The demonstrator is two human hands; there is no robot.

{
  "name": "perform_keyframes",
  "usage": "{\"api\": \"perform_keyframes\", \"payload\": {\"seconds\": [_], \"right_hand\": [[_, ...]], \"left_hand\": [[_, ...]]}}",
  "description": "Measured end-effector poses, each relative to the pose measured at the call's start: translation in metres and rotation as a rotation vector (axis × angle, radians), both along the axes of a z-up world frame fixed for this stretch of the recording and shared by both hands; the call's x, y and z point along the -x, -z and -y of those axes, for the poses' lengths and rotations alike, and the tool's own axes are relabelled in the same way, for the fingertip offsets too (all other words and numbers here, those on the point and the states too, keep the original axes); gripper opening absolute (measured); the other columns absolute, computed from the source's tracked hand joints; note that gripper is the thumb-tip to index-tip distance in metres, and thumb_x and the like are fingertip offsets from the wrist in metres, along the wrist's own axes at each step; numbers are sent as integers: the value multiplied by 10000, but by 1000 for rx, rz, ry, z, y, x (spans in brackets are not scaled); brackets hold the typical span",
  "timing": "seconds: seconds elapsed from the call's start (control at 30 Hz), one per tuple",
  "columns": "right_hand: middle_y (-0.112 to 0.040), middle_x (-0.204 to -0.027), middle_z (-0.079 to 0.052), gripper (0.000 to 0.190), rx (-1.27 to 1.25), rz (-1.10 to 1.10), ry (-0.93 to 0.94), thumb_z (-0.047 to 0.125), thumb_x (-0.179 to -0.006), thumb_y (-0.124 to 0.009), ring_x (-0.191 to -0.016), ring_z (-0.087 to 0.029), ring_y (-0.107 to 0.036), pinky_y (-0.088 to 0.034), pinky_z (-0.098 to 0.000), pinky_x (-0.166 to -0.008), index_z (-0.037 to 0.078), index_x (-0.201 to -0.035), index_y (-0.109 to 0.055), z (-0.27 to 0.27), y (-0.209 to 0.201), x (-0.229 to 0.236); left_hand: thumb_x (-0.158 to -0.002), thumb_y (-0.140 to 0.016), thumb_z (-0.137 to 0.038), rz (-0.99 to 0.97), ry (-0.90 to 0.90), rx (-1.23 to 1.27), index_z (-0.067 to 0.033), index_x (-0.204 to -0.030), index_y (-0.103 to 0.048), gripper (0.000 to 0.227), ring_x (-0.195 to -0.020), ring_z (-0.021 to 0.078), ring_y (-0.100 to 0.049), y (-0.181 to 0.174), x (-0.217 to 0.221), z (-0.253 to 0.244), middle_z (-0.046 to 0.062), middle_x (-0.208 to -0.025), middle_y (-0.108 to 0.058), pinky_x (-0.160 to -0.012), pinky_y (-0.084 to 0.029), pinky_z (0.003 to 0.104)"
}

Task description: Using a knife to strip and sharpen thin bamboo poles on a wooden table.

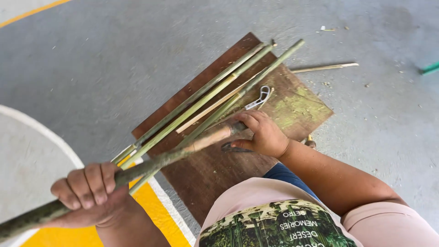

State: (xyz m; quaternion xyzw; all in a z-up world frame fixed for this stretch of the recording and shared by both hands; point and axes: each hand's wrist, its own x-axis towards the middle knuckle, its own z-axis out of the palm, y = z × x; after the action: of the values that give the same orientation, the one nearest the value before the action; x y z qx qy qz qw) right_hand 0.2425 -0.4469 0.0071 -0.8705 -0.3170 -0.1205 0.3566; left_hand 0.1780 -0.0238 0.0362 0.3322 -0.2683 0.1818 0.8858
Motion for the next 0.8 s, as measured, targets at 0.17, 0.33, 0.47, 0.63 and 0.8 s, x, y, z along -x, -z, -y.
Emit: {"api": "perform_keyframes", "payload": {"seconds": [0.17,0.33,0.47,0.63,0.8], "right_hand": [[-718,-1013,-87,520,-15,-309,181,290,-703,-896,-878,-307,-731,-590,-410,-749,125,-1142,-672,17,28,17],[-675,-793,-76,296,-3,-189,319,191,-684,-896,-713,-311,-683,-541,-421,-624,114,-876,-685,38,41,22],[-666,-809,-89,334,-54,-149,350,218,-667,-914,-709,-317,-673,-538,-419,-619,100,-878,-685,80,40,21],[-681,-788,-66,335,145,-227,407,242,-605,-925,-719,-307,-680,-535,-421,-610,113,-821,-704,115,45,34],[-672,-758,-43,368,180,-166,320,306,-596,-937,-702,-284,-677,-539,-412,-611,114,-806,-702,115,45,31]], "left_hand": [[-957,-242,-800,24,135,110,-160,-742,-521,731,-479,102,-505,33,-3,6,-24,-557,-485,-569,-484,271],[-994,-369,-693,-313,-69,-40,-125,-853,-622,638,-645,172,-587,2,-4,62,47,-726,-588,-688,-521,353],[-1072,-516,-474,-855,-734,-1164,-134,-916,-650,397,-771,218,-643,89,53,28,80,-806,-663,-744,-513,391],[-944,-684,-442,383,-993,-1806,-95,-1035,-604,367,-869,396,-630,5,66,105,175,-1044,-610,-790,-497,541],[-909,-593,-525,190,-656,-2146,-68,-1195,-584,539,-872,387,-692,43,24,136,175,-1021,-661,-780,-561,532]]}}
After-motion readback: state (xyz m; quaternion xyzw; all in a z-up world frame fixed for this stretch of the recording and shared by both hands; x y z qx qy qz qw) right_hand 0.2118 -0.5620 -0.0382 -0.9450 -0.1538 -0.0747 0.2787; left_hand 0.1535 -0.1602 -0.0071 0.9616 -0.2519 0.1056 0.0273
